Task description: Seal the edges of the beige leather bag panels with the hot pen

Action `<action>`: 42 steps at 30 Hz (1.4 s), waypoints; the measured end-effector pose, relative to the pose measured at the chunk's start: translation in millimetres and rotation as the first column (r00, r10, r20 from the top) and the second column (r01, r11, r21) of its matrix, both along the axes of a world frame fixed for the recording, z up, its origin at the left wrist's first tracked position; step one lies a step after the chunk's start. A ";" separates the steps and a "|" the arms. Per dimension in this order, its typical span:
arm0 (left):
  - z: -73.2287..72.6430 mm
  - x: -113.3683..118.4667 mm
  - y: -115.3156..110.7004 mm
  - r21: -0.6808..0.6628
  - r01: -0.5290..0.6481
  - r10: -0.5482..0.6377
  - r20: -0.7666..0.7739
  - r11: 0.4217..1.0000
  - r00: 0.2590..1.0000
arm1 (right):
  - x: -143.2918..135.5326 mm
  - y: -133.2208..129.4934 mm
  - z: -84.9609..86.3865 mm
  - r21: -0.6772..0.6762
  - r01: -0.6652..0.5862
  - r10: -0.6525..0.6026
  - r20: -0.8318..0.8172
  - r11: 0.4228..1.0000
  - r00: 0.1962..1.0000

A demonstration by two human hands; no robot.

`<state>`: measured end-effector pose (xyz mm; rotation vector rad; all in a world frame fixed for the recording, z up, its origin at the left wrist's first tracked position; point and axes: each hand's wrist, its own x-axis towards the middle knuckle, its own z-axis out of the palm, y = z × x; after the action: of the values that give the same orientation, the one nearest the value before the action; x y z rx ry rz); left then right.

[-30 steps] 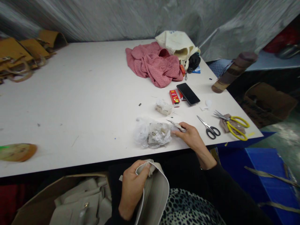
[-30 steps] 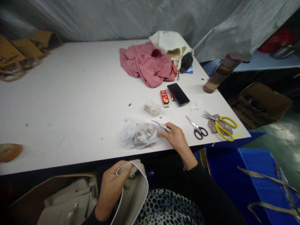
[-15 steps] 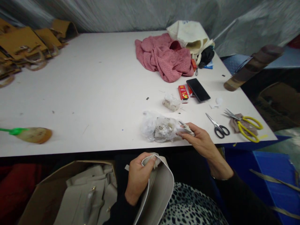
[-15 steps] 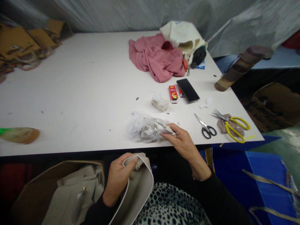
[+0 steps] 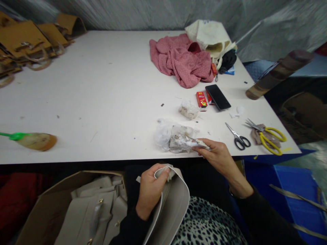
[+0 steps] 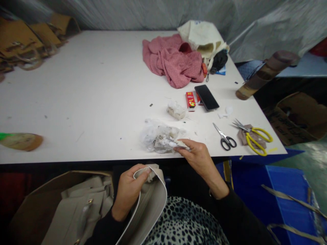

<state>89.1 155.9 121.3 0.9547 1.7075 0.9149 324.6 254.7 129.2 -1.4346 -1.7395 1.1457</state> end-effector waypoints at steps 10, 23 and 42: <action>-3.7 -2.9 -2.0 0.004 0.001 -0.001 0.007 1.000 1.000 | -2.0 -0.9 0.7 0.090 -0.013 0.005 0.086 0.996 0.996; -1.8 -5.3 -3.3 0.026 -0.008 0.008 0.005 1.000 1.000 | -4.0 -1.9 7.6 0.151 -0.070 0.044 0.168 0.986 0.985; -3.4 -6.4 -3.9 0.015 -0.013 0.013 0.006 1.000 1.000 | 13.0 16.6 -12.6 -0.112 0.063 -0.081 -0.158 0.992 0.984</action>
<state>82.7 152.0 118.0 0.9507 1.7056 0.9390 337.6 271.3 116.6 -1.4123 -1.5229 1.2956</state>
